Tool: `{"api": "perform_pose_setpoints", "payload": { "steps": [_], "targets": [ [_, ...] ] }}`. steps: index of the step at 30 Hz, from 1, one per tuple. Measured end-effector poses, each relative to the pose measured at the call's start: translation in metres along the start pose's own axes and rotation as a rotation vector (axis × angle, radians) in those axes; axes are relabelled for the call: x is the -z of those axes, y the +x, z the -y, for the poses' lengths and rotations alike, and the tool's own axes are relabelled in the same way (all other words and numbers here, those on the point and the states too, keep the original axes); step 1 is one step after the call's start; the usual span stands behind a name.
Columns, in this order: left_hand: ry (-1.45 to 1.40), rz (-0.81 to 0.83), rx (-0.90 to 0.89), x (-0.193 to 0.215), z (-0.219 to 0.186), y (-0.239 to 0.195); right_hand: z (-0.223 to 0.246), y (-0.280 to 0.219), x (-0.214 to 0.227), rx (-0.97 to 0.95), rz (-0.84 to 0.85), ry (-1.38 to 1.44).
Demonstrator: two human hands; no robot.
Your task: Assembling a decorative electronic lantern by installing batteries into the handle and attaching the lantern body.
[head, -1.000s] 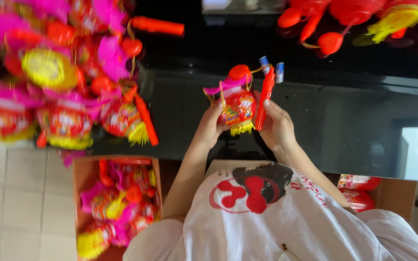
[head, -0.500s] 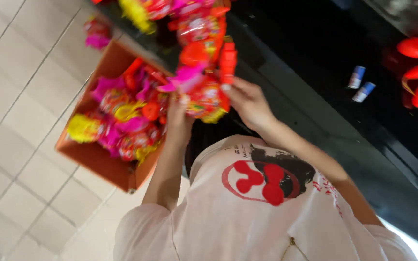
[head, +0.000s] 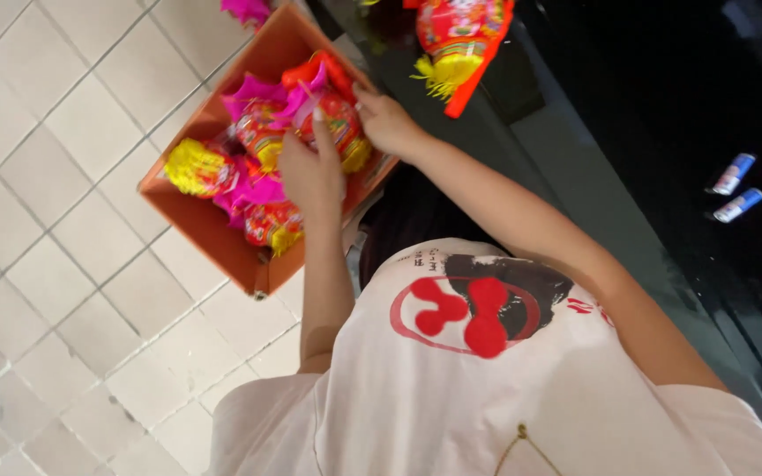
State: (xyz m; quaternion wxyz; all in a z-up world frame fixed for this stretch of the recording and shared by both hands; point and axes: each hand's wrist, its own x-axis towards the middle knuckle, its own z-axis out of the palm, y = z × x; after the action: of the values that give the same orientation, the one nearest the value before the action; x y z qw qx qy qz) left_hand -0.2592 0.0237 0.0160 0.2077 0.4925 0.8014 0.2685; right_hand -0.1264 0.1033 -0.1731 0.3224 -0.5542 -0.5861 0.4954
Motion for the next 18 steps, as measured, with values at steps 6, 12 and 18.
{"api": "perform_pose_setpoints", "payload": {
  "steps": [6, 12, 18],
  "targets": [
    [0.149, -0.350, -0.531, -0.008, 0.016, 0.011, 0.003, -0.044, 0.000, 0.348, -0.035, -0.185],
    [0.085, -0.438, -0.587, -0.004, -0.033, -0.003, 0.166, -0.157, 0.129, 0.056, 0.508, 0.310],
    [-0.292, -0.264, -1.088, -0.028, -0.133, -0.021, 0.194, -0.178, 0.240, 0.263, -0.143, 0.070]
  ]
}}
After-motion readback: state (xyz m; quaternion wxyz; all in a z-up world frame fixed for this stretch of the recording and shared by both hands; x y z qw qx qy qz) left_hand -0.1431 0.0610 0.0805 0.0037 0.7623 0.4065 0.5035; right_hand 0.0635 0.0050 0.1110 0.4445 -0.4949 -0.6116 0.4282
